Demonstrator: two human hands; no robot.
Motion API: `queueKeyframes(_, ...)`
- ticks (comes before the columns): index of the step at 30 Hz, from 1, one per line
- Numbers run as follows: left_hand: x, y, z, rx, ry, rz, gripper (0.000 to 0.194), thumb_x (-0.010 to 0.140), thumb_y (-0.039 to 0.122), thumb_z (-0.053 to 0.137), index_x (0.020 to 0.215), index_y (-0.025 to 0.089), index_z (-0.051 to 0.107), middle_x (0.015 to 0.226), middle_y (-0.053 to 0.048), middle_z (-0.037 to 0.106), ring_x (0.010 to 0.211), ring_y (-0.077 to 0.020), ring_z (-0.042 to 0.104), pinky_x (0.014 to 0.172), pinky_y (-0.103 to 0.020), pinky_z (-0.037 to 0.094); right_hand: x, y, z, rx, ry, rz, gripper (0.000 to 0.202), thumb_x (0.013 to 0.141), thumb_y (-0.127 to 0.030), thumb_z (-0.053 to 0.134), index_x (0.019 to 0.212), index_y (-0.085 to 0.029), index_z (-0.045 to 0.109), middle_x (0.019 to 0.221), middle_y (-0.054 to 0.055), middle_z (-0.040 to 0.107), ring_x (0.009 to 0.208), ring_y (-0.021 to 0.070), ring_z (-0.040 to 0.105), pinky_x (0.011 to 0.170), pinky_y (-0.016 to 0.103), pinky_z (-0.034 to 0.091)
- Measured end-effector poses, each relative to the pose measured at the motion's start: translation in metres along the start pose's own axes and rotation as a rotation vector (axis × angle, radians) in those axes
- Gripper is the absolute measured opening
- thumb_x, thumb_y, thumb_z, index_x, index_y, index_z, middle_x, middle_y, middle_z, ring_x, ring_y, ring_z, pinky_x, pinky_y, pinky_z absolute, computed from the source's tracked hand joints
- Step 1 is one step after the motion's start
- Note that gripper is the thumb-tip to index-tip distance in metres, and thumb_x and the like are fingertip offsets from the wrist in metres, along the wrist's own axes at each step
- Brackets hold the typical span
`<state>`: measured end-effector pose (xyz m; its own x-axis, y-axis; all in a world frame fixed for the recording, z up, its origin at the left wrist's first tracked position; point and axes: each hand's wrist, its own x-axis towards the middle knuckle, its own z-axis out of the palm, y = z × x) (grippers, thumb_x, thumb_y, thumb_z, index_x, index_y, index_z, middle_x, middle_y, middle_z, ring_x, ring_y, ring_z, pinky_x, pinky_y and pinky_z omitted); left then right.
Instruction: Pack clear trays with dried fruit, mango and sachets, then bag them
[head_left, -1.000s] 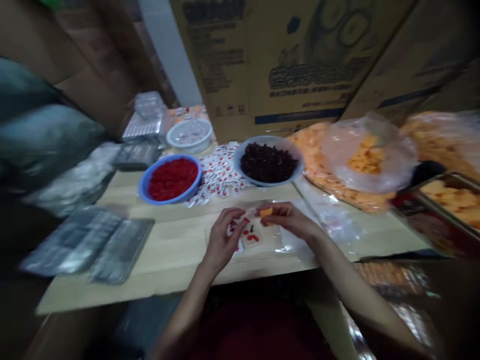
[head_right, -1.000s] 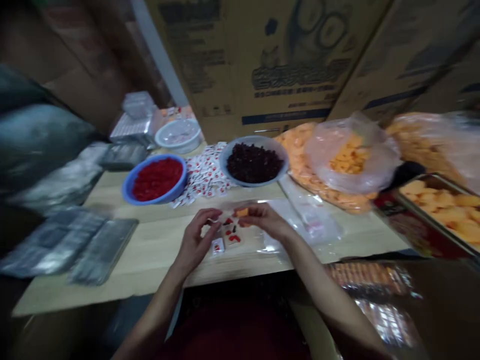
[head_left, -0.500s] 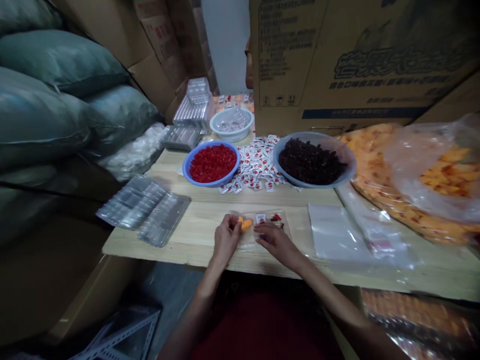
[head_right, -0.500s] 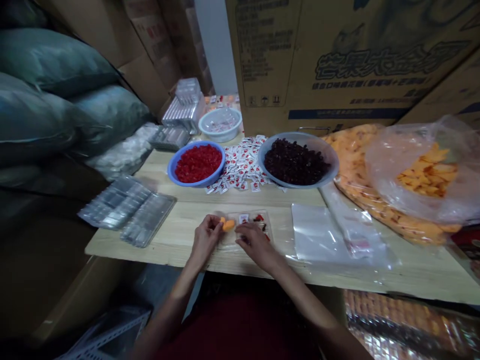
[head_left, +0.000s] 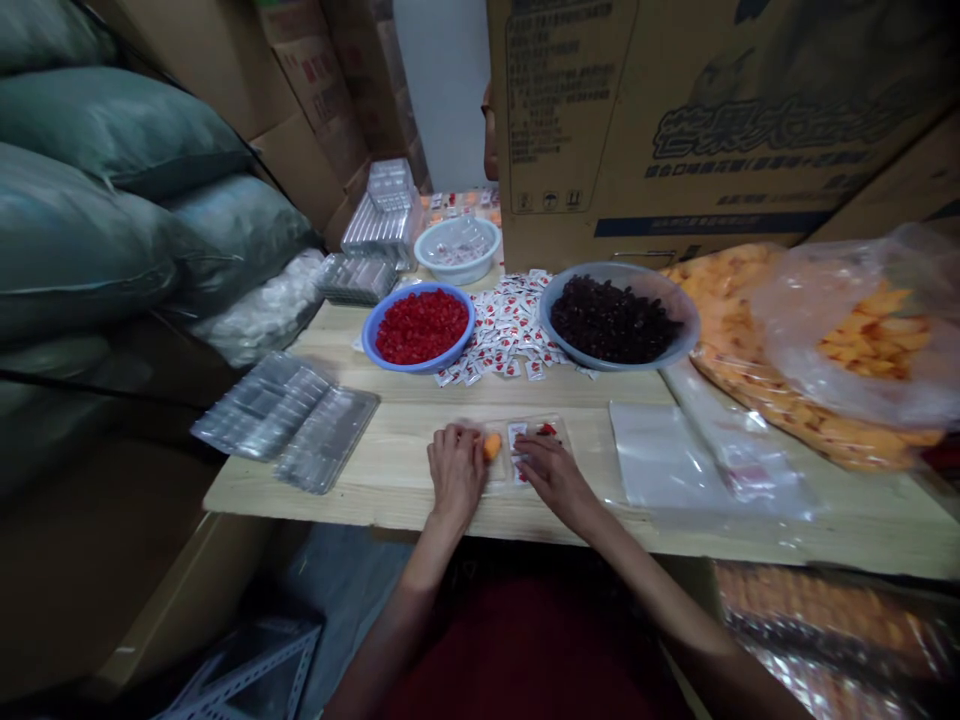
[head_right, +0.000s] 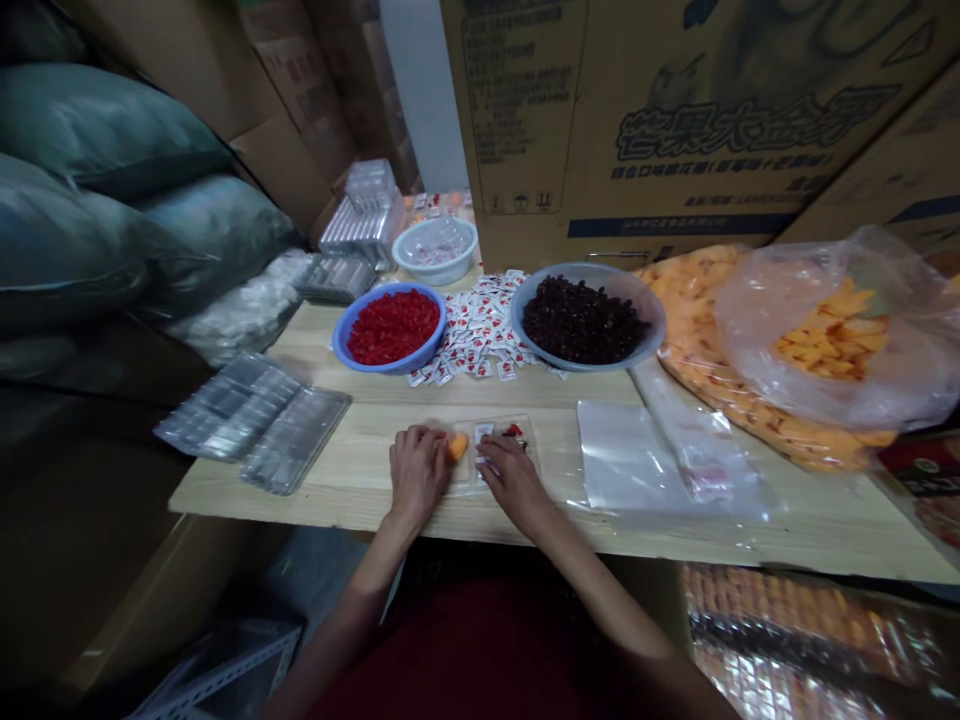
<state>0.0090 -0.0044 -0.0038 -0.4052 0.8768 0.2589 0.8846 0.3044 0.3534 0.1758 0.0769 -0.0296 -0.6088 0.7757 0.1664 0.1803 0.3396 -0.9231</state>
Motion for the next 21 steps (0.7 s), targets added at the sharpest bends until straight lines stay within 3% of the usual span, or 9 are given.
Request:
queueKeyframes(2, -0.006, 0.018, -0.006, -0.143, 0.032, 0.122, 0.032, 0.099, 0.028, 0.044, 0.123, 0.019, 0.063, 0.12, -0.012, 0.062, 0.115, -0.0264, 0.054, 0.096, -0.043, 0.043, 0.002, -0.014, 0.001, 0.316, 0.059, 0.18, 0.033, 0.09, -0.047, 0.063, 0.108, -0.022, 0.073, 0.12, 0.012, 0.069, 0.119, 0.0273, 0.06, 0.11, 0.049, 0.041)
queueKeyframes(6, -0.011, 0.046, 0.006, -0.209, -0.142, 0.555, 0.058, 0.098, 0.032, 0.047, 0.153, 0.023, 0.033, 0.155, -0.011, 0.042, 0.146, -0.0278, 0.03, 0.118, -0.049, 0.023, -0.003, -0.038, -0.004, 1.058, 0.023, 0.494, 0.058, 0.089, -0.072, 0.047, 0.111, -0.024, 0.07, 0.118, 0.008, 0.071, 0.115, 0.0239, 0.064, 0.102, 0.044, 0.049)
queueKeyframes(9, 0.001, 0.044, 0.025, -0.072, -0.078, 0.469, 0.05, 0.097, 0.03, 0.048, 0.147, 0.025, 0.044, 0.156, -0.01, 0.042, 0.15, -0.0338, 0.021, 0.118, -0.061, 0.01, -0.01, -0.041, -0.036, 1.074, 0.023, 0.519, 0.053, 0.086, -0.066, 0.059, 0.117, -0.024, 0.068, 0.111, 0.008, 0.073, 0.105, 0.023, 0.068, 0.093, 0.042, 0.052)
queueKeyframes(11, 0.013, 0.034, 0.031, -0.033, -0.013, 0.363, 0.044, 0.097, 0.027, 0.047, 0.141, 0.023, 0.051, 0.155, -0.012, 0.043, 0.15, -0.0355, 0.022, 0.116, -0.064, 0.01, -0.012, -0.037, -0.086, 0.818, 0.116, 0.413, 0.047, 0.083, -0.056, 0.069, 0.117, -0.024, 0.069, 0.105, 0.008, 0.074, 0.099, 0.023, 0.069, 0.09, 0.042, 0.053)
queueKeyframes(13, 0.022, 0.022, 0.027, -0.066, 0.027, 0.347, 0.042, 0.097, 0.027, 0.047, 0.139, 0.022, 0.052, 0.153, -0.013, 0.046, 0.148, -0.0338, 0.029, 0.116, -0.062, 0.016, -0.009, -0.032, -0.158, 0.439, 0.309, 0.23, 0.041, 0.081, -0.047, 0.074, 0.115, -0.025, 0.071, 0.105, 0.008, 0.075, 0.097, 0.0231, 0.069, 0.09, 0.042, 0.052)
queueKeyframes(15, 0.025, 0.01, 0.015, -0.134, 0.076, 0.351, 0.042, 0.097, 0.03, 0.047, 0.138, 0.023, 0.052, 0.149, -0.013, 0.05, 0.143, -0.0313, 0.038, 0.115, -0.058, 0.025, -0.002, -0.023, -0.244, -0.016, 0.627, 0.081, 0.034, 0.084, -0.044, 0.068, 0.11, -0.022, 0.072, 0.113, 0.01, 0.072, 0.102, 0.0242, 0.066, 0.093, 0.042, 0.051)
queueKeyframes(17, 0.022, 0.001, 0.004, -0.204, 0.126, 0.334, 0.041, 0.096, 0.034, 0.049, 0.135, 0.023, 0.053, 0.144, -0.013, 0.054, 0.136, -0.03, 0.048, 0.112, -0.053, 0.033, 0.011, -0.008, -0.325, -0.498, 0.918, 0.148, 0.034, 0.09, -0.038, 0.057, 0.111, -0.015, 0.07, 0.114, 0.015, 0.071, 0.102, 0.0256, 0.066, 0.092, 0.042, 0.05)
queueKeyframes(19, 0.019, -0.006, -0.003, -0.241, 0.13, 0.292, 0.041, 0.095, 0.039, 0.05, 0.132, 0.024, 0.055, 0.141, -0.012, 0.057, 0.129, -0.0292, 0.054, 0.11, -0.051, 0.039, 0.024, 0.012, -0.386, -0.893, 0.852, 0.463, 0.029, 0.09, -0.033, 0.058, 0.101, -0.01, 0.072, 0.104, 0.018, 0.072, 0.1, 0.0282, 0.066, 0.089, 0.042, 0.049)
queueKeyframes(21, 0.015, -0.01, -0.004, -0.241, 0.097, 0.236, 0.041, 0.094, 0.042, 0.05, 0.13, 0.025, 0.057, 0.139, -0.01, 0.059, 0.125, -0.0294, 0.056, 0.108, -0.05, 0.042, 0.035, 0.035, -0.418, -0.975, 0.765, 0.549, 0.025, 0.087, -0.034, 0.066, 0.086, -0.009, 0.071, 0.086, 0.015, 0.071, 0.088, 0.0271, 0.068, 0.082, 0.04, 0.051)
